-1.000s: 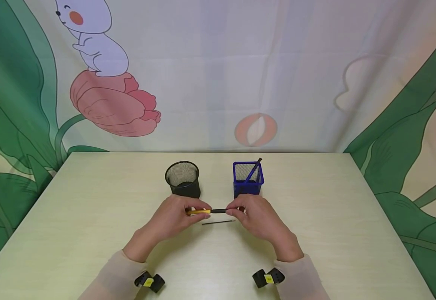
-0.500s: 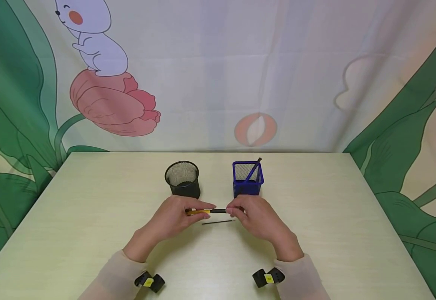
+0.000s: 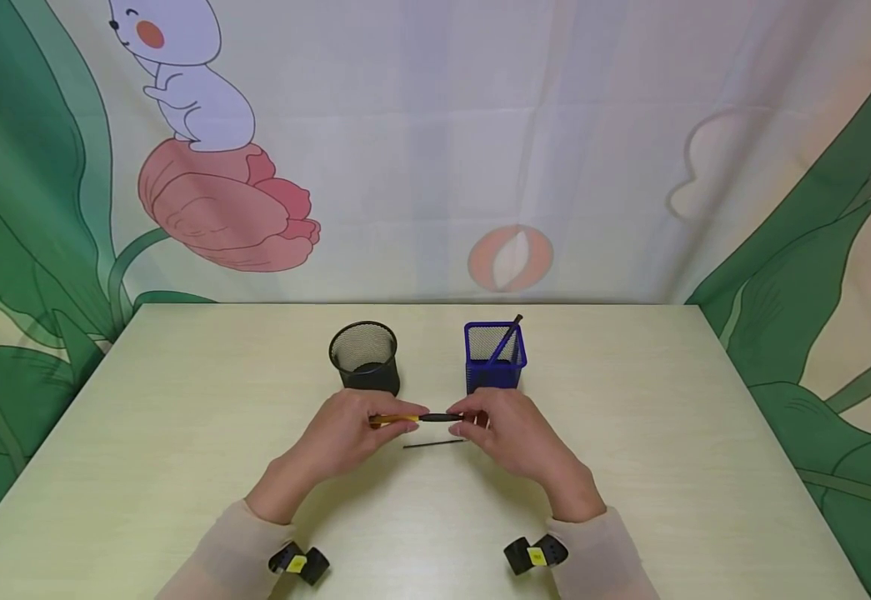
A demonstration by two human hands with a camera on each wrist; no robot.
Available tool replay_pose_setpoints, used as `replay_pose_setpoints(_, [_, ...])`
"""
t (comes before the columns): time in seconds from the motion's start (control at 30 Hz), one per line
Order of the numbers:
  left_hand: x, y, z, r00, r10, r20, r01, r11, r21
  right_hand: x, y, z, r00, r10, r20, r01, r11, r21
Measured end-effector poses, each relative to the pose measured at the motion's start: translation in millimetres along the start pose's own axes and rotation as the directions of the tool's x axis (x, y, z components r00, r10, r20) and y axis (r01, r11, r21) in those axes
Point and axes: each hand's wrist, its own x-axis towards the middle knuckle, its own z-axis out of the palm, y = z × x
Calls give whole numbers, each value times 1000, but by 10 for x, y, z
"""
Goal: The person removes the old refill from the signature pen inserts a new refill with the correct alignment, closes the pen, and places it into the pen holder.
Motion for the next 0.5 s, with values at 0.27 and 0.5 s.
replay_pose_setpoints(0.27, [1, 5, 1, 1000, -10, 7, 10, 1000, -11, 4, -24, 7, 999, 22, -34, -22, 1000, -15])
replay_pose_setpoints(0.5, [-2, -3, 6, 1000, 2, 12, -2, 1000, -31, -2, -28, 9, 998, 9, -55, -11, 1000, -24])
